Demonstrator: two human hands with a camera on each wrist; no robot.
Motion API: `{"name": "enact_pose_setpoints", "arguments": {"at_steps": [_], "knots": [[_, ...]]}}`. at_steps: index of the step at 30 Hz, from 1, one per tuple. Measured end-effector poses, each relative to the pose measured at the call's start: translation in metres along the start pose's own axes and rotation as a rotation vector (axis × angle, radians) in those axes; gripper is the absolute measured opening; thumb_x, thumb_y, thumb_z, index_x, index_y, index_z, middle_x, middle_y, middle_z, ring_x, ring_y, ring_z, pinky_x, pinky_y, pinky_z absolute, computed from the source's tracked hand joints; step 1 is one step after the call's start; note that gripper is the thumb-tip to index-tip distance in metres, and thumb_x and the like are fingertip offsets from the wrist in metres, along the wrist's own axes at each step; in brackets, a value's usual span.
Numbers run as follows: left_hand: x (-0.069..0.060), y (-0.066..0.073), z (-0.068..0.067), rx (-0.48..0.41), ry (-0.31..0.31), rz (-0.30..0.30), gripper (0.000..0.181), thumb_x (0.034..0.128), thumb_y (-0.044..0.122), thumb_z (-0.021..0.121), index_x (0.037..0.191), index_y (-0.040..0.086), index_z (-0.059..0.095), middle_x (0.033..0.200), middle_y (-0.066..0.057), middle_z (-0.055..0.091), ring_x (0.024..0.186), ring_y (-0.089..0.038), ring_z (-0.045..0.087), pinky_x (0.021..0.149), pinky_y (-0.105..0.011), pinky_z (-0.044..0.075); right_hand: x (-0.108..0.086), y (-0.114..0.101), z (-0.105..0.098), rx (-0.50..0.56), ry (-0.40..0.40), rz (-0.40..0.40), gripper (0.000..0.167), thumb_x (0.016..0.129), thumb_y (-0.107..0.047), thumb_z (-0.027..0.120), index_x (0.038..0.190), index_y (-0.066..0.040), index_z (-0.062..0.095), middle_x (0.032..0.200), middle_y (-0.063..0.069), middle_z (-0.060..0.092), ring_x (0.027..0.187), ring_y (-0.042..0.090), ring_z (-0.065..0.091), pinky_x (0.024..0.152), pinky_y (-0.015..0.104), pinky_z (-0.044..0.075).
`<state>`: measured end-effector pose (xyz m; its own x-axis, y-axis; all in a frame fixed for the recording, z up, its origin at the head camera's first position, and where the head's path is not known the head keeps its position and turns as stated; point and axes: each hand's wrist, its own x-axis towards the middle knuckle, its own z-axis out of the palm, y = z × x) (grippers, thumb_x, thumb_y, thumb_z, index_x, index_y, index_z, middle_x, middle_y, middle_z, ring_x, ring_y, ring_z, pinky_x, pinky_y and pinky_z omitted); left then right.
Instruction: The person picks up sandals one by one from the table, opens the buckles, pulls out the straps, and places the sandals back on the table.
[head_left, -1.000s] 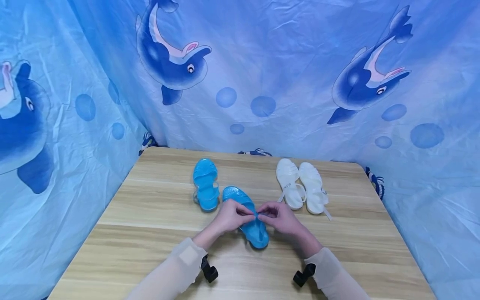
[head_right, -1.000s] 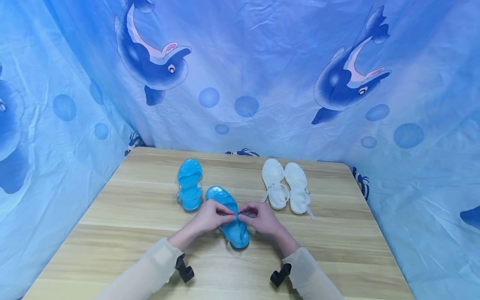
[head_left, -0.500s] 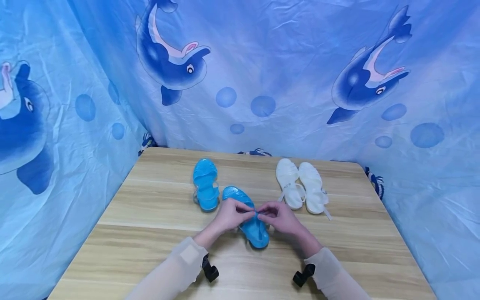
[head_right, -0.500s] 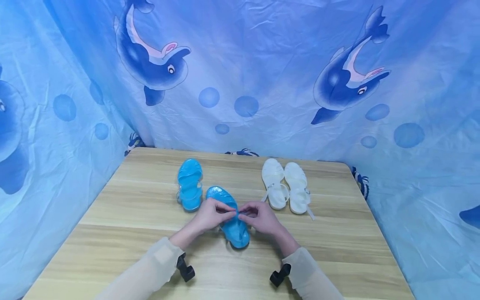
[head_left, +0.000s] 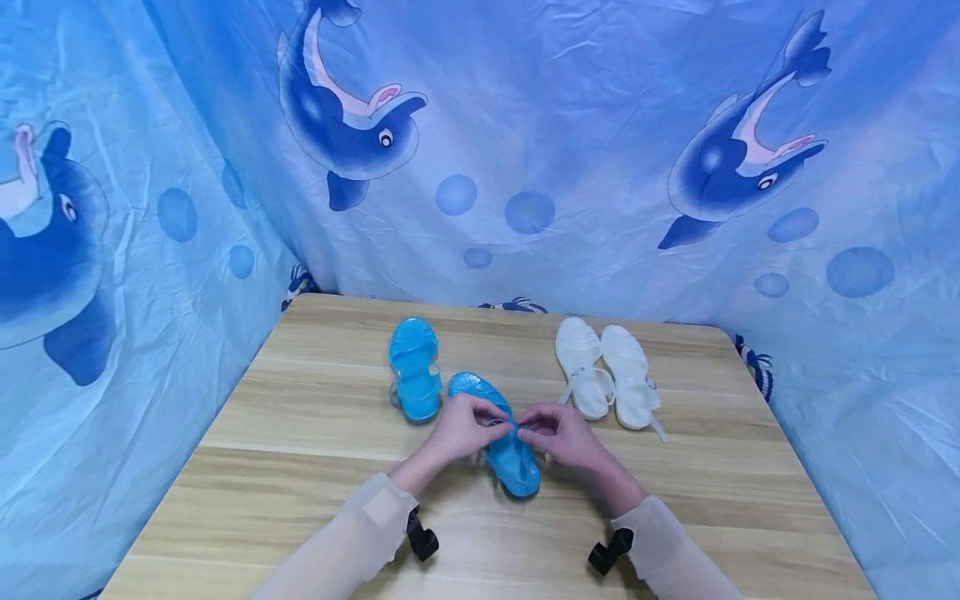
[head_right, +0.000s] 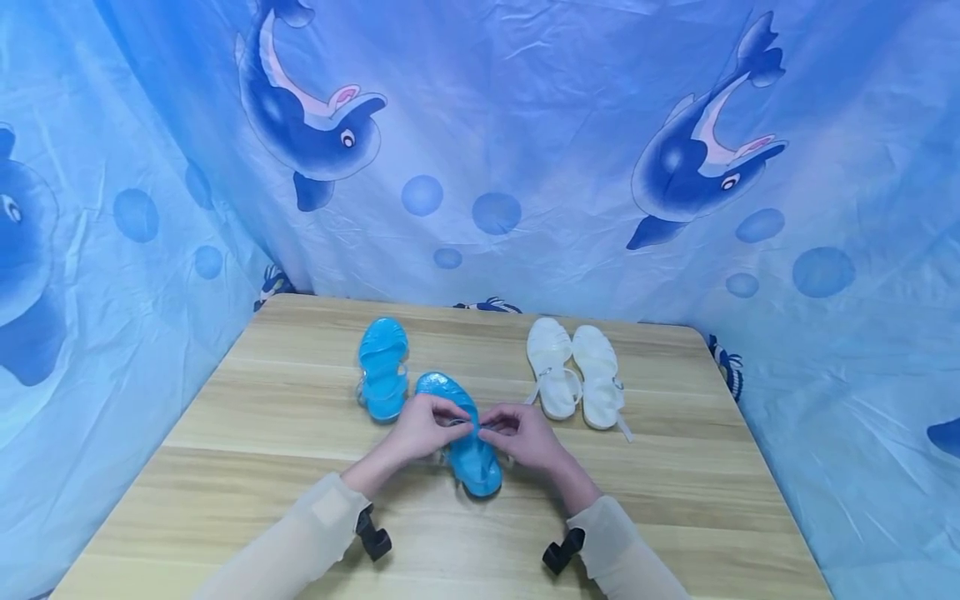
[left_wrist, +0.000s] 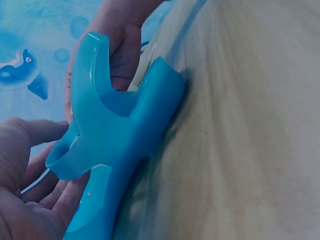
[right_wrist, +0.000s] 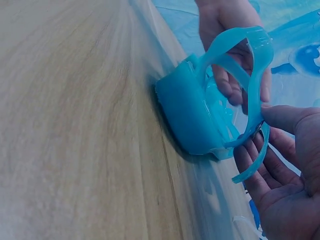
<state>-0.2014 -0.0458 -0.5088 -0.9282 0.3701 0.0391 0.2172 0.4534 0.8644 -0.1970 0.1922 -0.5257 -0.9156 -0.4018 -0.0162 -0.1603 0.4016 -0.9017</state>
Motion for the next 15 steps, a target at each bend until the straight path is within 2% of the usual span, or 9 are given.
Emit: {"name": "enact_pose_setpoints", "arguments": {"at_steps": [4, 7, 15], "knots": [[0.0058, 0.0024, 0.0016, 0.002, -0.036, 0.019, 0.012, 0.0943, 0.027, 0.083, 0.101, 0.017, 0.086, 0.097, 0.003, 0.082, 0.076, -0.005, 0.064, 0.066, -0.021, 0.053, -0.0004, 0.0002, 0.0008, 0.024, -0.003, -0.004, 0.022, 0.101, -0.019, 0.075, 0.119, -0.006, 0.077, 0.117, 0.014, 0.077, 0.102, 0.019, 0.074, 0.086, 0.021, 0.061], [0.0046, 0.0021, 0.0004, 0.007, -0.052, 0.027, 0.01, 0.0951, 0.024, 0.082, 0.097, 0.016, 0.086, 0.095, 0.002, 0.082, 0.079, -0.004, 0.065, 0.067, -0.02, 0.053, -0.0006, 0.0, 0.001, 0.041, -0.01, -0.006, 0.022, 0.101, -0.018, 0.075, 0.119, -0.005, 0.076, 0.117, 0.016, 0.077, 0.101, 0.018, 0.074, 0.085, 0.021, 0.061], [-0.003, -0.002, -0.0057, 0.005, -0.008, 0.01, 0.007, 0.0947, 0.024, 0.082, 0.096, 0.018, 0.085, 0.094, 0.004, 0.082, 0.083, -0.006, 0.066, 0.071, -0.022, 0.054, 0.001, 0.0026, -0.0011, 0.033, 0.0, -0.012, 0.023, 0.1, -0.016, 0.075, 0.119, -0.003, 0.076, 0.118, 0.017, 0.077, 0.102, 0.018, 0.074, 0.087, 0.021, 0.06]]}}
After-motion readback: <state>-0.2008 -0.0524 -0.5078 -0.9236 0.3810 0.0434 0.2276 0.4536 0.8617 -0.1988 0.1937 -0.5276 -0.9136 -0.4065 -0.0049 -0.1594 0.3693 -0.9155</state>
